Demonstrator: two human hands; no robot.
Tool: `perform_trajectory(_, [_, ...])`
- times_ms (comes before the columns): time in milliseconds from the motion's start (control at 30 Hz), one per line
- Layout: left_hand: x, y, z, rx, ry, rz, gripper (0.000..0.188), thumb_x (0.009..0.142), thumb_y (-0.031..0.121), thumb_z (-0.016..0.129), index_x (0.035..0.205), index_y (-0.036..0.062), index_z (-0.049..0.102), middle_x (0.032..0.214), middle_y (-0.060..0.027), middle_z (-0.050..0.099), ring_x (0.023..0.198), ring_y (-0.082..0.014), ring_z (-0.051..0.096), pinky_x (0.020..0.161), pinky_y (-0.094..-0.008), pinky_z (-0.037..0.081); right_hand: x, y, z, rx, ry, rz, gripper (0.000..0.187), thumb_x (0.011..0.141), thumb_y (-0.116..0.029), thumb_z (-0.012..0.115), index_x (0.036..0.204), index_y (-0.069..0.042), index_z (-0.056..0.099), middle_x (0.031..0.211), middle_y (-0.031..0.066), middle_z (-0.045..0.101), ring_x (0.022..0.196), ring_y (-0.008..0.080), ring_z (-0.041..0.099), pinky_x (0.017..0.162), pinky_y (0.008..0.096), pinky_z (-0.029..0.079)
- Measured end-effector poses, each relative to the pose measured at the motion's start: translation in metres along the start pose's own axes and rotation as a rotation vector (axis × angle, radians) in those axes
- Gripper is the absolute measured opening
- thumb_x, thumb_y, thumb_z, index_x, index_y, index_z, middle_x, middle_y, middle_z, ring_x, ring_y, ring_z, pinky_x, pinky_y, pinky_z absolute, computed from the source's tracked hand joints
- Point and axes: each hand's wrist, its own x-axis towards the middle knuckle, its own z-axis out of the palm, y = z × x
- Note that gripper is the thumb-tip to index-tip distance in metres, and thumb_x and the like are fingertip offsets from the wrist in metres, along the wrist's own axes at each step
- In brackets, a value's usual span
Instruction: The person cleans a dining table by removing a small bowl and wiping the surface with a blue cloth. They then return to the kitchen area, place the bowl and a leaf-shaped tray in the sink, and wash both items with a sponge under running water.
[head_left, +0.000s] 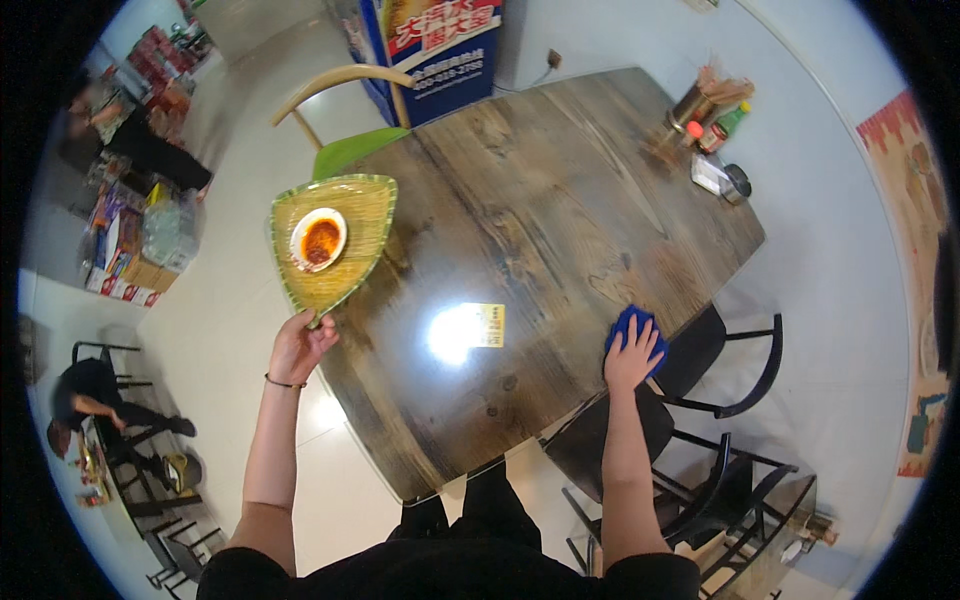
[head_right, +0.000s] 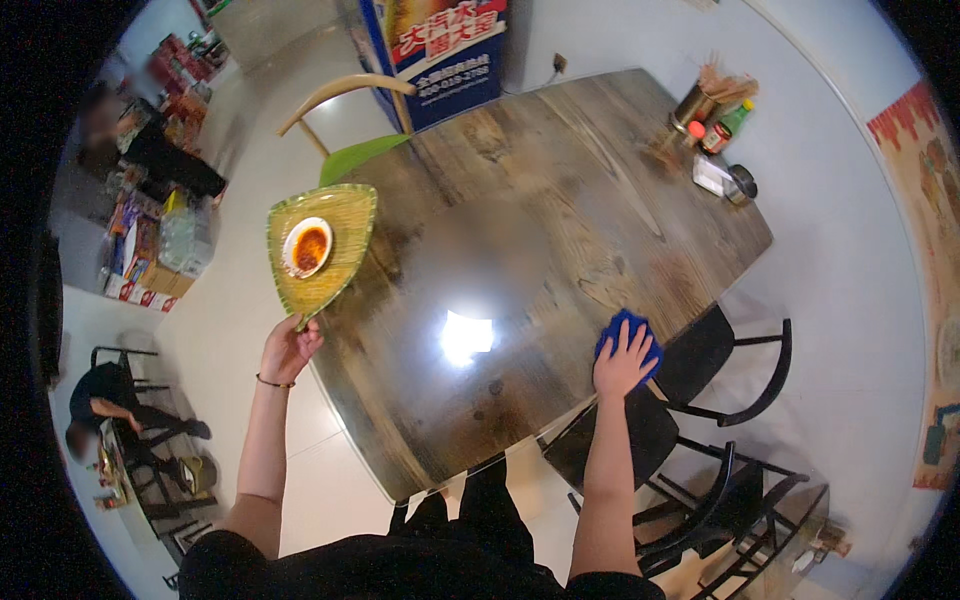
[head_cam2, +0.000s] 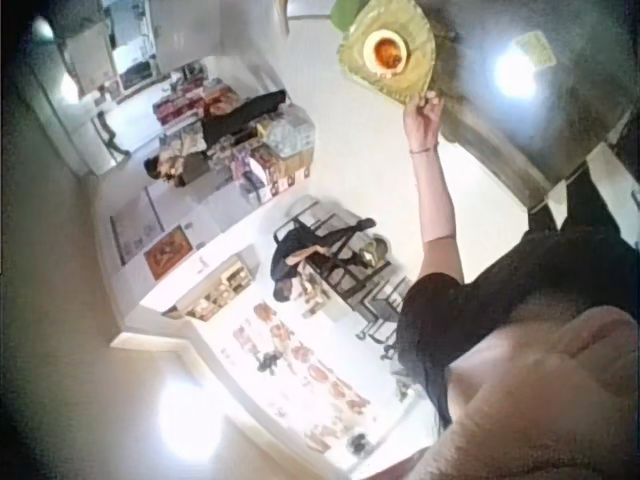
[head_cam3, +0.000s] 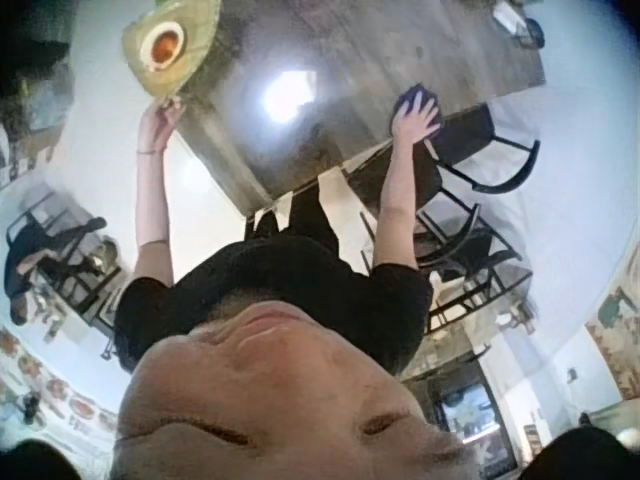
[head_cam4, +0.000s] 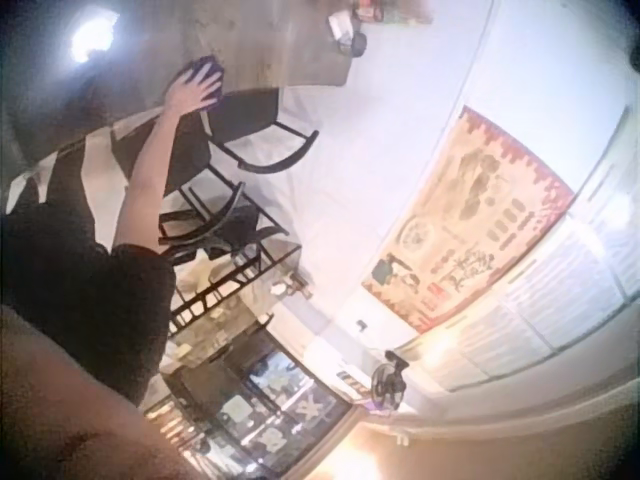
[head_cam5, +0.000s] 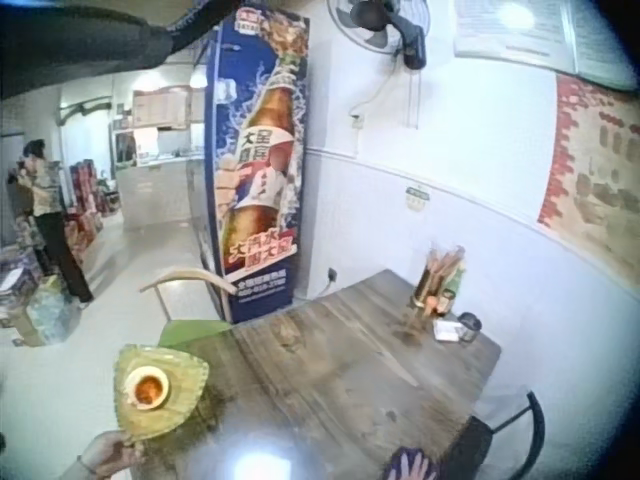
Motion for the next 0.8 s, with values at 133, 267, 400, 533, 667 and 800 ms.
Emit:
perform_trajectory(133, [-0.002,0.001,0.014,-0.01,0.005,0.016,0.019,0.085,0.016,0.043,0.088,-0.0023,0.048,0.078,-0.011,0.057,0.067,-0.0176,0.057,0.069,-0.0309,0.05,-0.074,-0.023,-0.01,0.071,-0.055,-0.137,0.049,0.08,-0.029,0.045,0.128,-0.021,0.033,0.136,0.0128,0.023,0.125,0.0334,0.018,0.096,0.0569,0.009])
perform_trajectory(267, [-0.006,0.004,0.028,-0.018,0.127,0.025,0.019,0.086,0.016,0.041,0.09,-0.002,0.044,0.078,-0.0124,0.056,0.068,-0.019,0.056,0.069,-0.0319,0.049,-0.131,-0.072,-0.051,0.16,-0.378,-0.433,0.055,0.075,-0.03,0.052,0.126,-0.018,0.035,0.135,0.0182,0.02,0.124,0.038,0.015,0.094,0.0614,0.007])
perform_trajectory(400, [-0.002,0.0,0.032,0.008,0.206,0.047,0.017,0.086,0.016,0.042,0.087,-0.0009,0.044,0.078,-0.0123,0.055,0.066,-0.0181,0.056,0.067,-0.0323,0.049,-0.093,-0.078,-0.035,0.272,-0.43,-0.788,0.057,0.074,-0.046,0.053,0.123,-0.019,0.04,0.133,0.0193,0.022,0.124,0.0388,0.015,0.092,0.0635,0.005])
perform_trajectory(533, [-0.001,-0.007,0.035,0.069,0.346,0.113,0.017,0.085,0.017,0.042,0.084,-0.0001,0.047,0.074,-0.0103,0.056,0.064,-0.0172,0.055,0.066,-0.0308,0.048,0.027,-0.098,0.015,0.211,-0.259,-0.697,0.065,0.073,-0.052,0.049,0.125,-0.014,0.037,0.132,0.0218,0.022,0.123,0.0397,0.016,0.092,0.0637,0.006])
perform_trajectory(667, [0.017,-0.022,0.025,0.05,0.397,0.159,0.018,0.086,0.017,0.042,0.085,0.0002,0.048,0.074,-0.0092,0.056,0.064,-0.0162,0.055,0.064,-0.0299,0.048,0.157,-0.147,0.087,0.097,-0.095,-0.448,0.071,0.075,-0.055,0.043,0.13,-0.012,0.028,0.134,0.023,0.017,0.124,0.0403,0.013,0.091,0.0648,0.005])
perform_trajectory(800, [0.022,-0.032,0.006,0.046,0.485,0.224,0.018,0.087,0.016,0.039,0.086,0.0,0.048,0.072,-0.0091,0.056,0.062,-0.0162,0.055,0.064,-0.0303,0.049,0.238,-0.236,0.126,0.103,-0.177,-0.366,0.07,0.079,-0.058,0.033,0.133,-0.015,0.019,0.136,0.0219,0.013,0.125,0.0405,0.01,0.091,0.0644,0.005])
